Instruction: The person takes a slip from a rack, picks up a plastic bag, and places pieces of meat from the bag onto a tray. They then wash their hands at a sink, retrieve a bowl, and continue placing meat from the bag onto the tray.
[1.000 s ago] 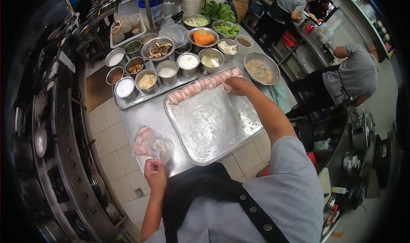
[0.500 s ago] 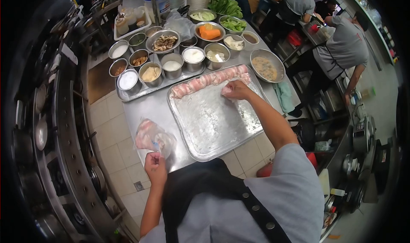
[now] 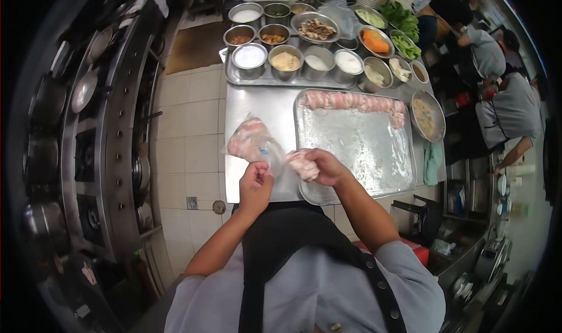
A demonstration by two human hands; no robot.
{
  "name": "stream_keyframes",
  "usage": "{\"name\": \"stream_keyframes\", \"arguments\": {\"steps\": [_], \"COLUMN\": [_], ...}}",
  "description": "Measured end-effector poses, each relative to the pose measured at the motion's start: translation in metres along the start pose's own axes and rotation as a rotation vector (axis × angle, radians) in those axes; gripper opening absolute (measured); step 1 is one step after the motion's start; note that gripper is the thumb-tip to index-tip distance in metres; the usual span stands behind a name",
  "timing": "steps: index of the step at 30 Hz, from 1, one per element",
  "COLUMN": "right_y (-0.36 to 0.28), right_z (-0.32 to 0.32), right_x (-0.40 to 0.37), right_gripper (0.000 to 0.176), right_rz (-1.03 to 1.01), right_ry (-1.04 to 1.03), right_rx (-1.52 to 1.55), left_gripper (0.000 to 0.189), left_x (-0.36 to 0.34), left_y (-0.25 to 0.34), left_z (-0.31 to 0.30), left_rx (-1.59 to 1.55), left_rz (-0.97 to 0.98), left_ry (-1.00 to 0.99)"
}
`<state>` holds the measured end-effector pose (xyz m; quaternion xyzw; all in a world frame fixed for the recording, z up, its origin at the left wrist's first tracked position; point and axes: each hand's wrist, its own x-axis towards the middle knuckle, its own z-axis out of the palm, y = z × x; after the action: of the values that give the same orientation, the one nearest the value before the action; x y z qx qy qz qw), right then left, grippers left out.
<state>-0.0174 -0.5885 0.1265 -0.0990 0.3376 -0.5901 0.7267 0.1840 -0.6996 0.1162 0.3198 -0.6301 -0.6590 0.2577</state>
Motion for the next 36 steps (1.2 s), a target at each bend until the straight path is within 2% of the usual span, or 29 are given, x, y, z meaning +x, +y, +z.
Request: {"name": "stream_keyframes", "arguments": {"steps": [2, 4, 5, 7, 8, 9, 11, 12, 13, 15, 16, 17, 19, 20, 22, 25, 29, 31, 32, 35, 36], "right_y": [0.010, 0.014, 0.015, 0.013, 0.013, 0.014, 0.017, 0.031, 0.031, 0.030, 0.027, 0.026, 0.014, 0.017, 0.025, 0.025, 0.022, 0.027, 0.029, 0.029, 0.024], "right_z": [0.012, 0.024, 0.029, 0.045, 0.046, 0.050, 0.057, 0.026, 0.026, 0.030, 0.032, 0.035, 0.063, 0.059, 0.051, 0.054, 0.064, 0.067, 0.062, 0.042, 0.038], "right_x": [0.028, 0.054, 0.064, 0.078, 0.082, 0.086, 0.091, 0.097, 0.093, 0.087, 0.086, 0.084, 0.077, 0.079, 0.083, 0.077, 0.065, 0.062, 0.064, 0.070, 0.071], "right_gripper": [0.043, 0.028, 0.028, 0.025, 0.027, 0.027, 0.028, 0.031, 0.031, 0.032, 0.032, 0.032, 0.034, 0.034, 0.039, 0.041, 0.041, 0.034, 0.034, 0.030, 0.030], "right_rz": [0.092, 0.179, 0.194, 0.116, 0.042, 0.052, -0.117, -0.153, -0.147, -0.510, -0.622, -0.621, -0.438, -0.441, -0.516, -0.625, -0.604, -0.549, -0.550, -0.477, -0.443], "right_ry": [0.006, 0.134, 0.129, 0.300, 0.292, 0.287, 0.361, 0.415, 0.412, 0.490, 0.429, 0.429, 0.404, 0.409, 0.502, 0.476, 0.511, 0.664, 0.667, 0.646, 0.510], "right_rx": [-0.041, -0.157, -0.165, -0.105, -0.129, -0.141, -0.337, -0.636, -0.645, -1.395, -1.312, -1.314, -1.404, -1.404, -1.425, -1.349, -1.443, -1.474, -1.469, -1.471, -1.445], "left_gripper": [0.016, 0.015, 0.014, 0.011, 0.009, 0.008, 0.006, 0.007, 0.007, 0.008, 0.008, 0.008, 0.008, 0.008, 0.007, 0.008, 0.009, 0.009, 0.009, 0.009, 0.009], "left_x": [-0.001, -0.001, -0.002, -0.002, -0.002, 0.000, 0.001, 0.002, 0.003, 0.003, 0.003, 0.003, 0.004, 0.005, 0.006, 0.006, 0.007, 0.010, 0.011, 0.013, 0.012], "left_y": [0.002, 0.003, 0.004, 0.012, 0.010, 0.010, 0.012, 0.010, 0.009, 0.009, 0.009, 0.009, 0.010, 0.010, 0.009, 0.008, 0.013, 0.021, 0.020, 0.019, 0.021], "left_z": [0.000, 0.000, 0.000, -0.002, -0.003, -0.004, -0.003, -0.002, -0.002, -0.002, -0.003, -0.003, -0.003, -0.003, -0.003, -0.004, -0.006, -0.007, -0.007, -0.004, -0.002], "left_rx": [0.011, 0.025, 0.045, 0.054, 0.120, 0.187, 0.172, 0.174, 0.177, 0.172, 0.172, 0.171, 0.191, 0.191, 0.180, 0.162, 0.156, 0.220, 0.224, 0.237, 0.217], "left_rz": [0.020, 0.048, 0.075, 0.081, 0.152, 0.225, 0.224, 0.252, 0.279, 0.265, 0.254, 0.254, 0.279, 0.282, 0.266, 0.246, 0.222, 0.238, 0.237, 0.313, 0.280], "left_ry": [-0.034, -0.032, -0.044, -0.025, -0.038, -0.051, -0.029, -0.038, -0.049, -0.059, -0.078, -0.078, -0.096, -0.100, -0.104, -0.124, -0.117, -0.094, -0.098, -0.102, -0.135]}}
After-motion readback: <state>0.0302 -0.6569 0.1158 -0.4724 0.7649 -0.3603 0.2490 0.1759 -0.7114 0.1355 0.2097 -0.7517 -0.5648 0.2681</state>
